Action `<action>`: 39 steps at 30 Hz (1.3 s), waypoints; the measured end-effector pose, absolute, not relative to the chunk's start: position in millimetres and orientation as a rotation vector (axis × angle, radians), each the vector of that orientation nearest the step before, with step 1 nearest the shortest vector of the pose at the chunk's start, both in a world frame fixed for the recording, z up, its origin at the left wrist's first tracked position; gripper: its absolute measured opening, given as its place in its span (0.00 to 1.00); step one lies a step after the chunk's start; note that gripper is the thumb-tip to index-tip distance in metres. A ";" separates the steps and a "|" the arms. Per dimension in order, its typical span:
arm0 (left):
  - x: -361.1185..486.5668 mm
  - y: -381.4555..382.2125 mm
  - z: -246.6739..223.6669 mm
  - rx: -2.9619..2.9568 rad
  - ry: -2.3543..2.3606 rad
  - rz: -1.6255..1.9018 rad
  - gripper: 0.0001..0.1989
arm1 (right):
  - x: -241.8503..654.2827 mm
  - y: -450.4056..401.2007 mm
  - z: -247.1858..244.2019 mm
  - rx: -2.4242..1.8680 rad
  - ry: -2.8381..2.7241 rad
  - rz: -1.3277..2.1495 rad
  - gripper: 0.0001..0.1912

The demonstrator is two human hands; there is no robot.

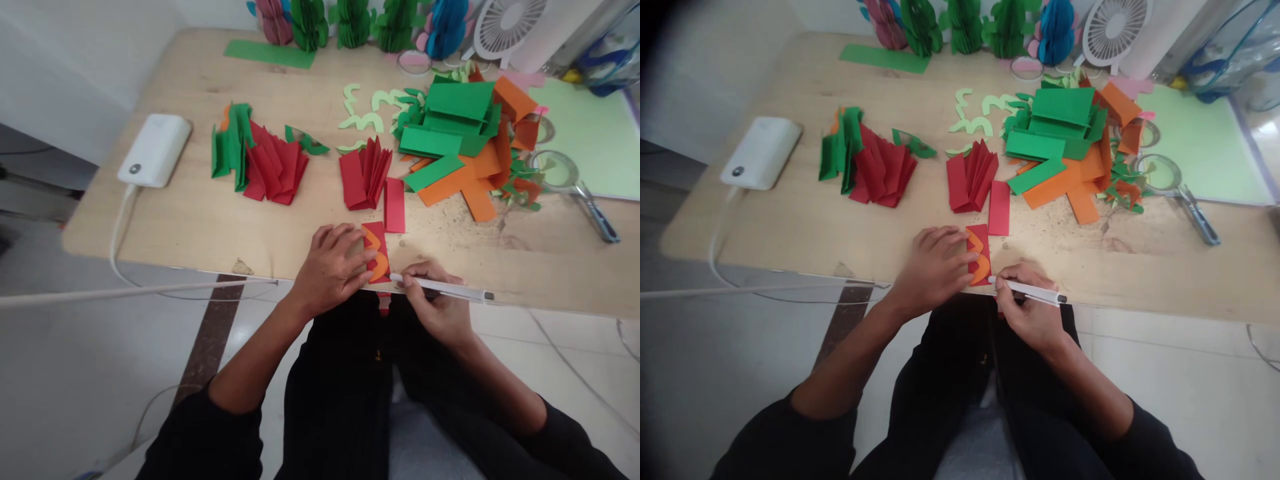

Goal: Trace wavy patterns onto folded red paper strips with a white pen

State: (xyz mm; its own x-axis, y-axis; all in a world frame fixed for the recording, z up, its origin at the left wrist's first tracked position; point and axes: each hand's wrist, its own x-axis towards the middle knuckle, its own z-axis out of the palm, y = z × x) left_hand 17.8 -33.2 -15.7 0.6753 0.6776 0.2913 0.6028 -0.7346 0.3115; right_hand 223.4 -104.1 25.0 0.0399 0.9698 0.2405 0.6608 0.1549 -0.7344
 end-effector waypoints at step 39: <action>18.0 -33.4 -15.3 2.684 1.054 0.572 0.17 | 213.3 -109.3 25.7 -1.593 -1.713 0.570 0.06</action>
State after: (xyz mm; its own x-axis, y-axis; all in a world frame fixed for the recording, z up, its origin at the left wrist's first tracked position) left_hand 18.0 -33.4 -15.3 0.6705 0.6869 0.2802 0.6090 -0.7254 0.3208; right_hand 213.3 -109.3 25.7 0.0206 0.9789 0.2033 0.6615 0.1391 -0.7370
